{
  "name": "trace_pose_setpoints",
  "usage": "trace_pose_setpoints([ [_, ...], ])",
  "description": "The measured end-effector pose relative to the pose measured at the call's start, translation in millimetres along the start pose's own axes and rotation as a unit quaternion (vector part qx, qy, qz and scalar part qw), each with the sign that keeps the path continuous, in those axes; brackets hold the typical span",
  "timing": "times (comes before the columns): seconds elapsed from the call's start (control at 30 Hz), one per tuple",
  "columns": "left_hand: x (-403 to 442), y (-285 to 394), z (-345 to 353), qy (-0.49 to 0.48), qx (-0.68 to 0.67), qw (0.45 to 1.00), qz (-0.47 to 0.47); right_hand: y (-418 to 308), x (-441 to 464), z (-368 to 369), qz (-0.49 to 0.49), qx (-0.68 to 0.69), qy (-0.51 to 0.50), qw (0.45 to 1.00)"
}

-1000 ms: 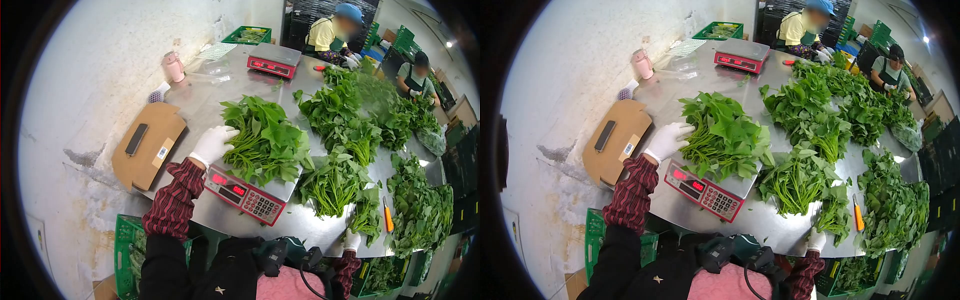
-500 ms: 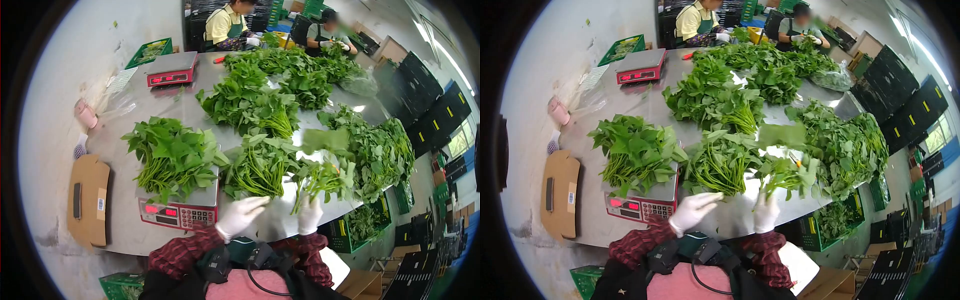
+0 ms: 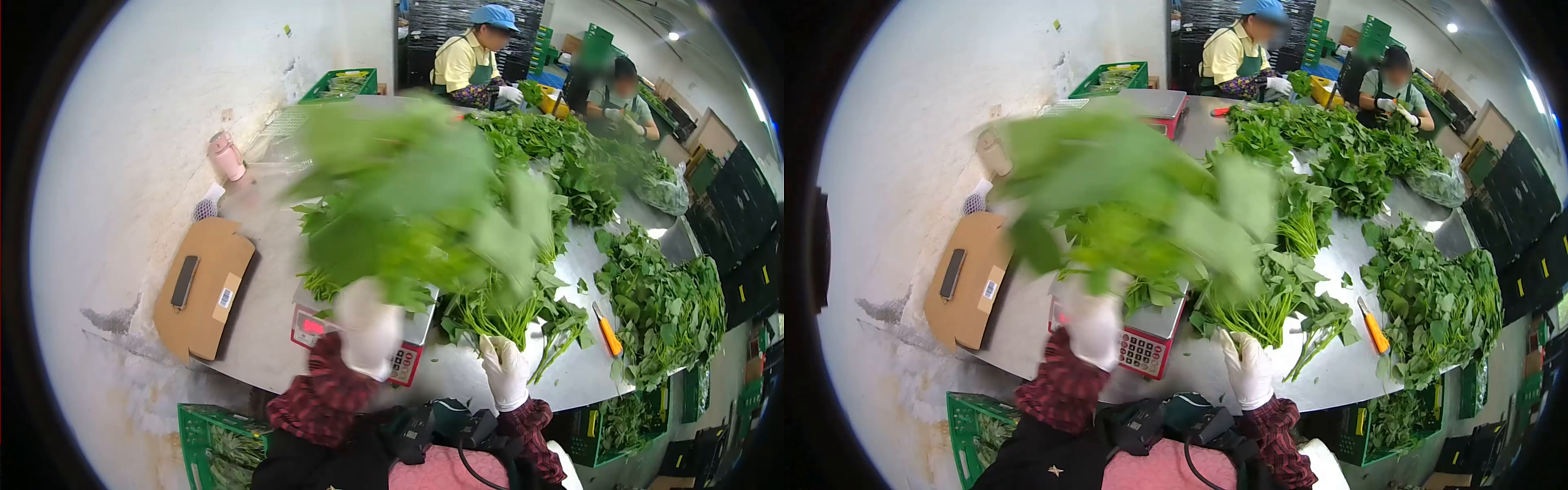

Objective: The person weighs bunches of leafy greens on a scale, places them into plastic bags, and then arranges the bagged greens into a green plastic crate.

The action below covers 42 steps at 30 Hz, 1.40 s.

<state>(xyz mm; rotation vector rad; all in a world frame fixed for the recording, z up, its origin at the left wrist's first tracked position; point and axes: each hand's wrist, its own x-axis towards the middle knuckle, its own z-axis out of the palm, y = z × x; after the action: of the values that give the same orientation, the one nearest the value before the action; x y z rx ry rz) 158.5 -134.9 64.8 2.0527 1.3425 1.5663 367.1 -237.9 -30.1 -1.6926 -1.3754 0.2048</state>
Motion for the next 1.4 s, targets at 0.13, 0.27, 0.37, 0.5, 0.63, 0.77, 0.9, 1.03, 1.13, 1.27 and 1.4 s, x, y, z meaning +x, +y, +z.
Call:
trace_pose_setpoints([
  [0.13,53.2,-25.2,-64.6,0.222,-0.091,0.971,0.019,11.3,-8.0,10.4,0.022,-0.02,-0.018,0.999],
  [0.27,35.5,-137.4,-58.0,0.026,0.228,0.967,0.109,16.7,-13.8,21.0,0.039,-0.018,-0.042,0.998],
  [0.37,27.4,-196.6,-33.8,-0.24,0.273,0.929,0.074,18.8,-16.1,25.5,0.02,-0.033,-0.042,0.998],
  [0.5,38.6,-168.9,-33.5,-0.257,0.34,0.904,0.038,18.6,-15.7,26.1,0.035,-0.036,-0.062,0.997],
  [0.63,49.3,-185.0,-44.5,-0.303,0.322,0.895,0.05,18.9,-17.5,25.0,0.085,-0.006,-0.092,0.992],
  [0.77,78.3,-153.3,-73.7,-0.374,0.309,0.874,-0.028,8.2,-6.1,9.0,0.145,-0.019,-0.059,0.988],
  [0.9,85.3,-175.2,-91.6,-0.371,0.248,0.894,0.016,74.6,-5.5,-10.0,0.079,-0.087,0.012,0.993],
  [1.03,84.6,-164.2,-94.8,-0.346,0.227,0.91,-0.037,66.7,6.1,-38.0,0.286,0.025,0.025,0.957],
  [1.13,75.5,-164.5,-84.8,-0.288,0.226,0.928,-0.075,84.8,2.5,-45.3,0.241,-0.015,0.038,0.97],
  [1.27,70.8,-161.7,-73.2,-0.187,0.193,0.947,-0.177,101.7,-0.2,-48.5,0.229,-0.033,0.048,0.972],
  [1.4,67.2,-167.9,-56.7,-0.088,0.178,0.961,-0.193,93.1,-0.8,-49.3,0.226,-0.045,0.038,0.972],
])
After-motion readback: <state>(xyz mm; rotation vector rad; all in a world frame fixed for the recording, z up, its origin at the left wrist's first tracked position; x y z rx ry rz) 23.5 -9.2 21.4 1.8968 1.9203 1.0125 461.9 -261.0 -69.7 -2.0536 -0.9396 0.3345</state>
